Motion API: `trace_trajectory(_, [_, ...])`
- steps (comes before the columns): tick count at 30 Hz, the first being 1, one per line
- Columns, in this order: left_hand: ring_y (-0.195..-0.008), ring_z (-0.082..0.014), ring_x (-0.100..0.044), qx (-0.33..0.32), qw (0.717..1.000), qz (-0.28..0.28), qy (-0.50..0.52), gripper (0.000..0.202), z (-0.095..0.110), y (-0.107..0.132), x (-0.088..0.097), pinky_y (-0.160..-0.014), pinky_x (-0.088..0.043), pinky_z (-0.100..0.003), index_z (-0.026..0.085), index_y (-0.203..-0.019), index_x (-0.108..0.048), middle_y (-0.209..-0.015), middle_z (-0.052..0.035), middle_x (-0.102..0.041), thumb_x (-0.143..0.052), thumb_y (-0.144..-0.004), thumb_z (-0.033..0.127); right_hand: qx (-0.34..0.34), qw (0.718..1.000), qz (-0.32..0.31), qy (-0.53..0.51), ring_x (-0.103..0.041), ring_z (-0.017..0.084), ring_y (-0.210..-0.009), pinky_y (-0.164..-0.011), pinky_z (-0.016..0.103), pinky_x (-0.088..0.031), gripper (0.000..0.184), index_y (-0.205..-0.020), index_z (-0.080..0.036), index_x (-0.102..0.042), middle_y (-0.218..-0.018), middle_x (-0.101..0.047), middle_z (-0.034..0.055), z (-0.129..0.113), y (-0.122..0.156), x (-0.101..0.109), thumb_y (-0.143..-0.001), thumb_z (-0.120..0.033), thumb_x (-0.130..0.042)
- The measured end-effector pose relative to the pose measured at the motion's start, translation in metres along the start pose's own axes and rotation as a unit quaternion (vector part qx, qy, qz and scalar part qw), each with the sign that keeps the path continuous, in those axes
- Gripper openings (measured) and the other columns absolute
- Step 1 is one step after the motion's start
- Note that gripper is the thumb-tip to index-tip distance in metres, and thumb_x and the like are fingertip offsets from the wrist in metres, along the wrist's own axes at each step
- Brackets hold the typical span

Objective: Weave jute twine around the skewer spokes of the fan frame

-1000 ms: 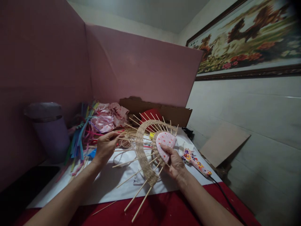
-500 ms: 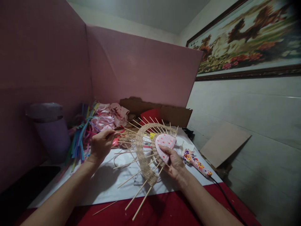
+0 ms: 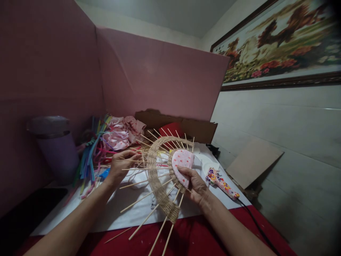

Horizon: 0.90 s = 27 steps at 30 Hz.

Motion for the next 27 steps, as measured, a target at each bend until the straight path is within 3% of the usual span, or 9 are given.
trace_trajectory(17, [-0.044, -0.0081, -0.045, 0.017, 1.0, -0.005, 0.001, 0.022, -0.002, 0.008, -0.01, -0.043, -0.035, -0.02, 0.012, -0.06, -0.065, -0.049, 0.0005, -0.056, -0.071, -0.056, 0.034, -0.014, 1.0, -0.003, 0.006, -0.063, 0.016, -0.051, -0.055, 0.026, -0.053, 0.018, -0.079, -0.007, -0.062, -0.062, -0.068, 0.007, 0.005, 0.005, -0.005, -0.06, -0.006, -0.062])
trace_trajectory(27, [-0.051, -0.01, -0.05, -0.019, 0.999, 0.022, -0.022, 0.018, -0.006, 0.002, -0.001, -0.047, -0.039, -0.02, 0.013, -0.061, -0.065, -0.056, -0.0011, -0.06, -0.07, -0.058, 0.029, -0.019, 1.0, 0.007, 0.012, -0.062, 0.016, -0.049, -0.055, 0.028, -0.054, 0.018, -0.079, -0.006, -0.06, -0.059, -0.067, 0.0069, 0.006, 0.005, -0.003, -0.061, -0.006, -0.06])
Point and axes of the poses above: each hand's wrist, its own y-axis away from the middle knuckle, its own x-axis out of the back of the hand, z = x × y, the point moved 7 cm from there along -y, towards the middle knuckle
